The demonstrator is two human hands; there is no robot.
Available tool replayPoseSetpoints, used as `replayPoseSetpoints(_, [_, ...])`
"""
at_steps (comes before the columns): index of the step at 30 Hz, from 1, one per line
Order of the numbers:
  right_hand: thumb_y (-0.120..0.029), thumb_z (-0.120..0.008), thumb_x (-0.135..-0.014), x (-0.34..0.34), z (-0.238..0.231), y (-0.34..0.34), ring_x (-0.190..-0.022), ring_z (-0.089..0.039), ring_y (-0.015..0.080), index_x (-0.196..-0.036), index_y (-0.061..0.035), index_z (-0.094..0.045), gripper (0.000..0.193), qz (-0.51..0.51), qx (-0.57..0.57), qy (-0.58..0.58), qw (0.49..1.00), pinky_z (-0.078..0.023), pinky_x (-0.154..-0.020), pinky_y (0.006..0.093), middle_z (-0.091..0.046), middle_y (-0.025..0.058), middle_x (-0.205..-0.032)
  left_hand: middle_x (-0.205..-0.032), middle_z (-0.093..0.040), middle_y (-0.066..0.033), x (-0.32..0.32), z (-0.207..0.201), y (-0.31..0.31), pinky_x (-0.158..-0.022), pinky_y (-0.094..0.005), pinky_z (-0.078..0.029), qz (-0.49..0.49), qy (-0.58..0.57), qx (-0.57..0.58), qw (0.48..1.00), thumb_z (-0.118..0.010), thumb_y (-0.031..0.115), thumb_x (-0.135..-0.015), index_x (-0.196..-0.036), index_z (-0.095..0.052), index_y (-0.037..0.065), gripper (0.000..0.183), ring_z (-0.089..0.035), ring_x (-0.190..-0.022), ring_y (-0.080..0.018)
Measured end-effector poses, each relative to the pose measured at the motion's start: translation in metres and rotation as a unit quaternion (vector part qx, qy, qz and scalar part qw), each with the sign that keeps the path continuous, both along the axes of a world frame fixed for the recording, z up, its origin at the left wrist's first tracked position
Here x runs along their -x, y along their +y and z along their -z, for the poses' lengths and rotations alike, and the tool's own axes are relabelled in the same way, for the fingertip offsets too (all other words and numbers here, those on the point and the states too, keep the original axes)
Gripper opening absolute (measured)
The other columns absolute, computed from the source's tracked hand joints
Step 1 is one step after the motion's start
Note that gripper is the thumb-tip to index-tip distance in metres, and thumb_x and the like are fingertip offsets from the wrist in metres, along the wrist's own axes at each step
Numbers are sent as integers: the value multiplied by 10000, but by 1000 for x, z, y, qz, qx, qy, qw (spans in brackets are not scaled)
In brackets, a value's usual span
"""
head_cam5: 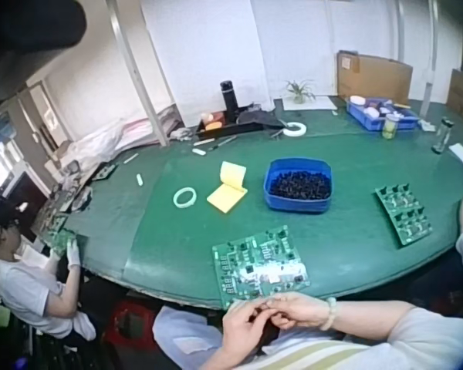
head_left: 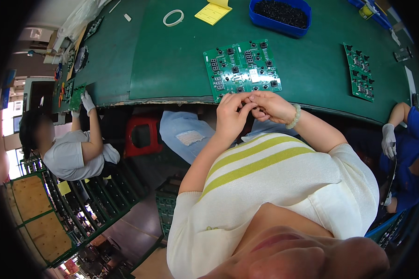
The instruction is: The person inserts small black electronic components into green circuit boards by hand. They pick components from a blue bin and place them into specific slots on the boards, then move the finished boards to a rack.
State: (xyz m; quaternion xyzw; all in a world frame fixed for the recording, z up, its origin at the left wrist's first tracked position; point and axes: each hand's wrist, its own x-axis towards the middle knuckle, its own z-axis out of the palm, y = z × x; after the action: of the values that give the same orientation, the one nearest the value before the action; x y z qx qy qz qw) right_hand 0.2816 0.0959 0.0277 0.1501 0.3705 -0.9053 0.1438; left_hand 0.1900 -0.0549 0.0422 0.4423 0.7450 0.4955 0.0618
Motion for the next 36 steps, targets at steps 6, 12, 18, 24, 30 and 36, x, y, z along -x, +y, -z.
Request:
replayPoseSetpoints(6, [-79, -398, -1015, 0, -16, 13, -701, -500, 83, -1226, 17, -510, 257, 26, -61, 63, 996, -384, -555, 202, -643, 96, -1034, -879, -646, -66, 19, -3, -8, -688, -255, -516, -74, -44, -36, 996, -706, -9, -839, -1029, -682, 0, 191, -621, -755, -126])
replayPoseSetpoints(12, [-22, -459, -1001, -5, -14, 31, -725, -573, 103, -1240, 23, -501, 247, 69, -70, 43, 994, -426, -582, 198, -654, 174, -1104, -1001, -649, -102, 67, 12, -16, -768, -253, -553, -100, -121, -73, 985, -627, -69, -889, -1070, -663, -45, 186, -669, -881, -141])
replayPoseSetpoints(18, [-162, -504, -1034, -7, -6, 34, -521, -406, 56, -1069, 7, -586, 191, 62, -58, 60, 995, -321, -461, 194, -636, 81, -833, -845, -728, -88, 81, 14, 12, -720, -326, -534, -97, 166, 68, 979, -736, 27, -792, -1017, -703, 43, 228, -676, -796, -207])
replayPoseSetpoints(24, [-166, -469, -1044, -12, -7, 38, -514, -321, 30, -1053, 17, -636, 248, 71, -63, 18, 995, -269, -458, 189, -510, -12, -702, -849, -735, -65, 88, 19, 22, -717, -356, -533, -97, 182, 106, 973, -751, 49, -770, -985, -707, 51, 220, -664, -769, -228])
replayPoseSetpoints(30, [-103, -528, -998, -8, -26, 42, -566, -354, 10, -1186, 31, -628, 251, 45, -155, 59, 985, -289, -479, 181, -600, -10, -776, -847, -734, -72, 88, 13, 19, -718, -372, -537, -87, 203, 151, 964, -730, 53, -786, -987, -706, 58, 202, -664, -775, -259])
replayPoseSetpoints(36, [-82, -679, -894, 13, -7, 59, -676, -560, 50, -1106, -19, -682, 221, 106, -418, 148, 890, -464, -603, 221, -711, 42, -899, -810, -702, -113, 86, 16, 25, -718, -435, -521, -87, 208, 119, 967, -684, 64, -807, -971, -675, 39, 167, -648, -767, -315])
